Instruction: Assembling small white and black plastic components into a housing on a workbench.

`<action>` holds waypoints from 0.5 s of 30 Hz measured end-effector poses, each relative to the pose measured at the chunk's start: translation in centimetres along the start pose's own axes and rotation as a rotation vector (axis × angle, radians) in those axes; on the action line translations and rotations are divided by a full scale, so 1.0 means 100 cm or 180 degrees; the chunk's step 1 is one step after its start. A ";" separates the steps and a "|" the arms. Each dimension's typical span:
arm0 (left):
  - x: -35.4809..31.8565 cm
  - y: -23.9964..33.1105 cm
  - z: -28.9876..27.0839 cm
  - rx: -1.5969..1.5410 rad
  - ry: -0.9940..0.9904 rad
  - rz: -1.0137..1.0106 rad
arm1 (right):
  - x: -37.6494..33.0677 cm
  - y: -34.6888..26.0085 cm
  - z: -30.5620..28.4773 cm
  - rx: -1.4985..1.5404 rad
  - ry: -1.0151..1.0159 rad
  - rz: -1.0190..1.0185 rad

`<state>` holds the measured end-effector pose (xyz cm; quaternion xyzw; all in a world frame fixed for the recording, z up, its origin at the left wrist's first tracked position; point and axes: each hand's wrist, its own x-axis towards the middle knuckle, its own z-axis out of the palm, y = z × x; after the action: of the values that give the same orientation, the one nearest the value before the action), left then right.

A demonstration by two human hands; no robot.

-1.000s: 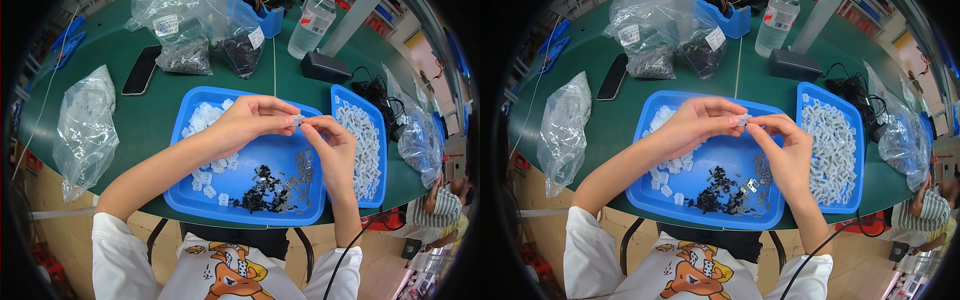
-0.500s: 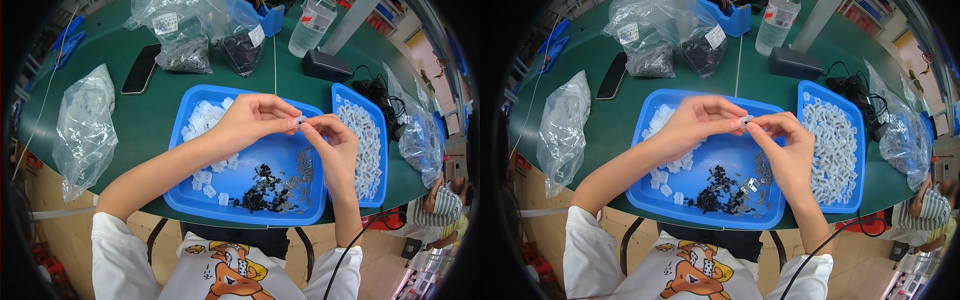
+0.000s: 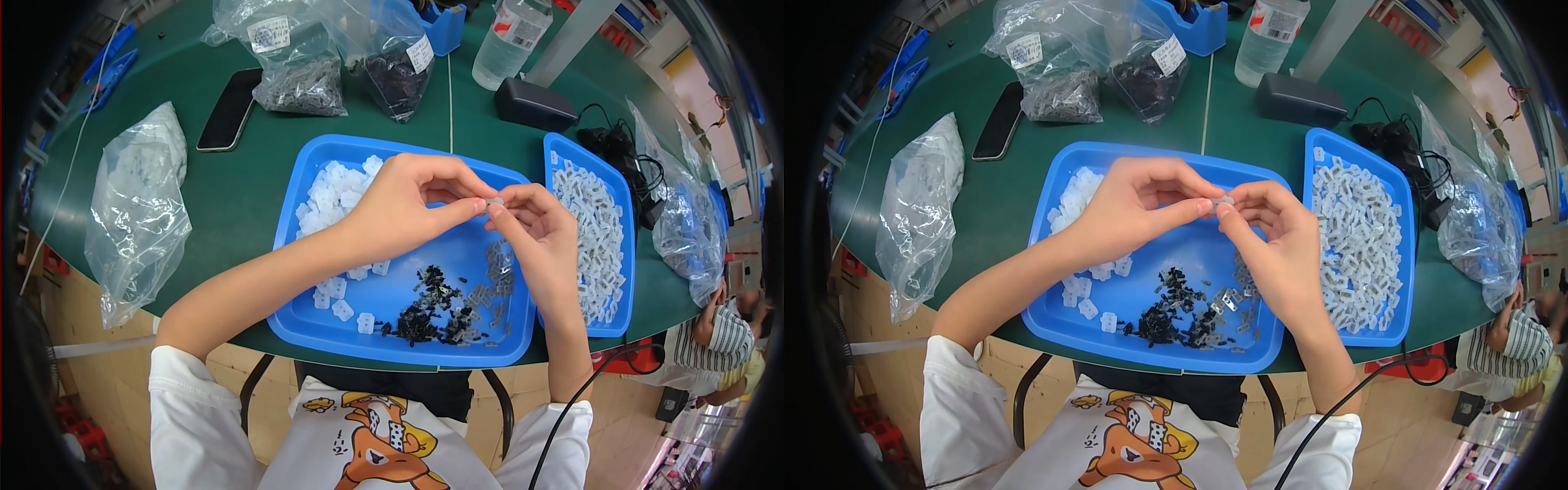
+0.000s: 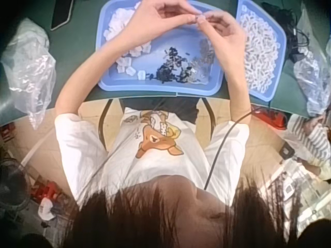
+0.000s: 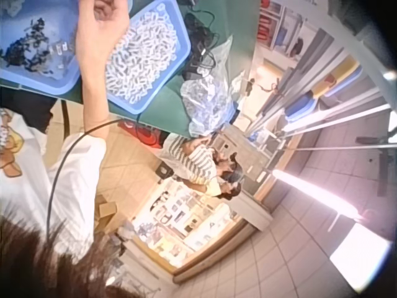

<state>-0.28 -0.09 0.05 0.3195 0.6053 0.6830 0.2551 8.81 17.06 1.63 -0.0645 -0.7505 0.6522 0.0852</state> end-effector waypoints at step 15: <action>-0.002 0.008 0.003 -0.0151 0.0089 0.0165 | -0.001 0.003 0.002 0.0347 -0.0155 -0.0462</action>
<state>0.15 -0.16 0.82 0.3193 0.5839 0.7080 0.2363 8.86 16.85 1.31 0.0107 -0.7184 0.6856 0.1173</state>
